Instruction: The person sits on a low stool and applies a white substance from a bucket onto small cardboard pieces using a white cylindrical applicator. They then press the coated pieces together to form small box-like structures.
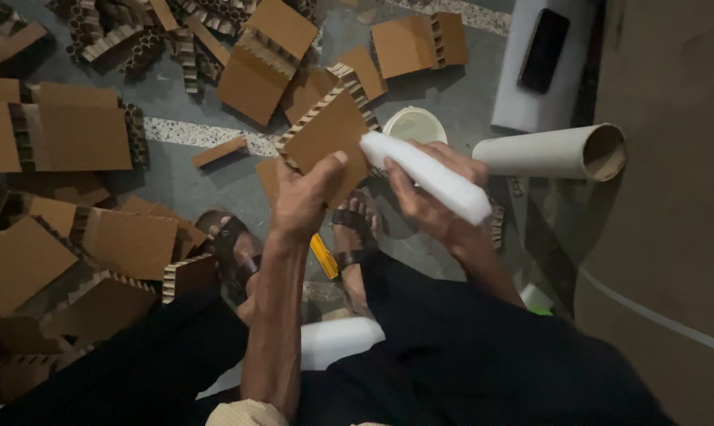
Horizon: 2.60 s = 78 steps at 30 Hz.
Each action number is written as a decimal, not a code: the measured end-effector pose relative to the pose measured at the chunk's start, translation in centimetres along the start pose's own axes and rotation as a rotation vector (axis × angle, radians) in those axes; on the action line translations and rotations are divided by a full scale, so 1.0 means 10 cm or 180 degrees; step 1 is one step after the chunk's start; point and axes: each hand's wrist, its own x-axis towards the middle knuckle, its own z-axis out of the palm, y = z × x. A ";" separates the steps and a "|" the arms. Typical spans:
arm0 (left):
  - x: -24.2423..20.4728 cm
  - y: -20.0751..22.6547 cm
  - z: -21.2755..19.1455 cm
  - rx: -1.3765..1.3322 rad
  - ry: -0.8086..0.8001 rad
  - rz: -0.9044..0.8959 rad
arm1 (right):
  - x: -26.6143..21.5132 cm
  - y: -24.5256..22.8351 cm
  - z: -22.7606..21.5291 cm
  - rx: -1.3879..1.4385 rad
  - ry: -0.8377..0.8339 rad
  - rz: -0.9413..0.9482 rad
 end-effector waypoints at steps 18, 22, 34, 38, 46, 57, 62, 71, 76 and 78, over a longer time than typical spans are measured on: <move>0.01 -0.17 -0.03 0.0193 0.0229 -0.0632 | 0.29 0.37 0.20 -0.0718 0.0220 -0.1069; 0.07 -0.21 -0.11 0.0087 0.0181 -0.0233 | -0.11 0.22 0.05 -0.1386 -0.0208 -0.1142; 0.08 -0.19 -0.14 0.0141 -0.0016 -0.0027 | 0.16 0.36 -0.14 -0.1837 -0.0197 -0.1194; 0.05 -0.20 -0.11 0.0022 0.0028 -0.0096 | 0.46 0.33 0.07 -0.2329 0.0733 -0.1866; 0.11 -0.16 -0.28 -0.0176 -0.0310 0.0119 | -0.10 0.16 -0.20 -0.1204 -0.0974 -0.0689; 0.03 -0.09 -0.12 -0.0114 0.0001 -0.0093 | 0.41 0.20 0.06 -0.2056 0.0114 -0.1642; 0.05 0.08 -0.29 -0.0234 -0.0127 0.0094 | -0.11 0.12 0.01 -0.1692 -0.0719 -0.1287; 0.32 0.21 -0.65 -0.1198 0.0290 0.0444 | -0.57 0.27 0.26 0.0653 -0.0958 0.1541; 0.77 0.11 -1.19 -0.0826 0.1443 0.0290 | -0.63 0.36 0.32 0.0331 -0.1213 0.1016; 1.03 0.10 -1.38 -0.0831 0.1515 0.0486 | -0.60 0.33 0.32 0.0228 -0.1167 0.0977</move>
